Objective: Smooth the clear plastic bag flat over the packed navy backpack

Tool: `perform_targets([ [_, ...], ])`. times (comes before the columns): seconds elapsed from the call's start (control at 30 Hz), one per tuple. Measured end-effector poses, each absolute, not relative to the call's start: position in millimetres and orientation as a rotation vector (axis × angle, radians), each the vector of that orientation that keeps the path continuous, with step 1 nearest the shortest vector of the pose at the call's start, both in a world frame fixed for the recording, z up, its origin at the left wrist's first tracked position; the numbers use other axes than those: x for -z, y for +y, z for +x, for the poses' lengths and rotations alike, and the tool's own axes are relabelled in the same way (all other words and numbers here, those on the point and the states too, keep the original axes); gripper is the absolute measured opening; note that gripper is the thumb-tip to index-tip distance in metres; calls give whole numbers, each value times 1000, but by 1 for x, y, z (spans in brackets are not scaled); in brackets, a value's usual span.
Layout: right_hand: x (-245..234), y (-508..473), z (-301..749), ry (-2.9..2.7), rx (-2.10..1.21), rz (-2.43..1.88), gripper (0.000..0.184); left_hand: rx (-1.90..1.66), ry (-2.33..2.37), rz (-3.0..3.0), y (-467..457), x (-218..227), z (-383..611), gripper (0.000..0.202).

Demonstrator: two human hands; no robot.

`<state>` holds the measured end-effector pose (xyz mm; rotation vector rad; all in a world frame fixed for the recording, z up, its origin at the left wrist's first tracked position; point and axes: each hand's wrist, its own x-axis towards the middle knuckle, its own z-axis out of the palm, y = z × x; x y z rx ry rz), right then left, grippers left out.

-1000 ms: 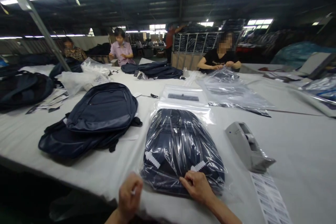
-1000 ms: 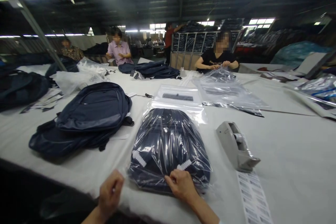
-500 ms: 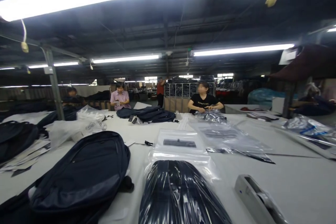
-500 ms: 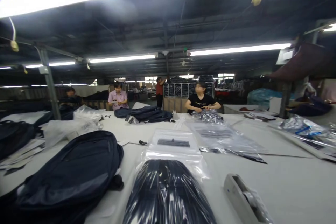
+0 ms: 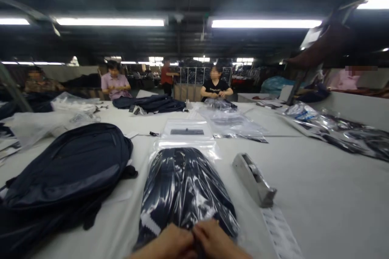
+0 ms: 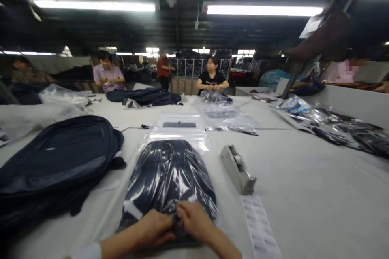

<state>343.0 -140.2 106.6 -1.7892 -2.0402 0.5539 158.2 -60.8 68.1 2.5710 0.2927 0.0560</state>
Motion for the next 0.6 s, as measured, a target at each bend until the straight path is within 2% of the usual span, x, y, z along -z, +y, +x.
perform_targets([
  [0.03,-115,-151,350,-1931,-665,-1778,30,-2,357,2647,-63,-64,157,25],
  [0.07,-123,-162,361,-1797,-671,-1755,28,42,372,2711,-64,-62,156,26],
  [0.1,-132,-173,373,-1734,-645,-1710,36,60,366,2752,-64,-60,155,27],
  [0.2,-141,-206,408,-1891,-445,-1696,93,42,303,2798,-62,-60,152,29],
  [0.23,-136,-217,415,-1975,-364,-1708,106,25,288,2802,-61,-61,152,28],
  [0.27,-129,-225,420,-2032,-282,-1726,111,9,277,2806,-61,-62,151,28],
  [0.3,-119,-232,423,-2055,-211,-1743,106,-7,268,2811,-61,-62,150,27],
  [0.33,-108,-236,424,-2046,-158,-1754,89,-23,259,2816,-61,-62,150,26],
  [0.4,-92,-236,425,-1989,-138,-1739,38,-45,246,2831,-61,-62,150,26],
  [0.43,-88,-232,426,-1963,-163,-1717,21,-53,243,2841,-61,-62,150,26],
  [0.6,-104,-207,433,-1851,-327,-1665,31,-90,214,2854,-61,-62,147,27],
])
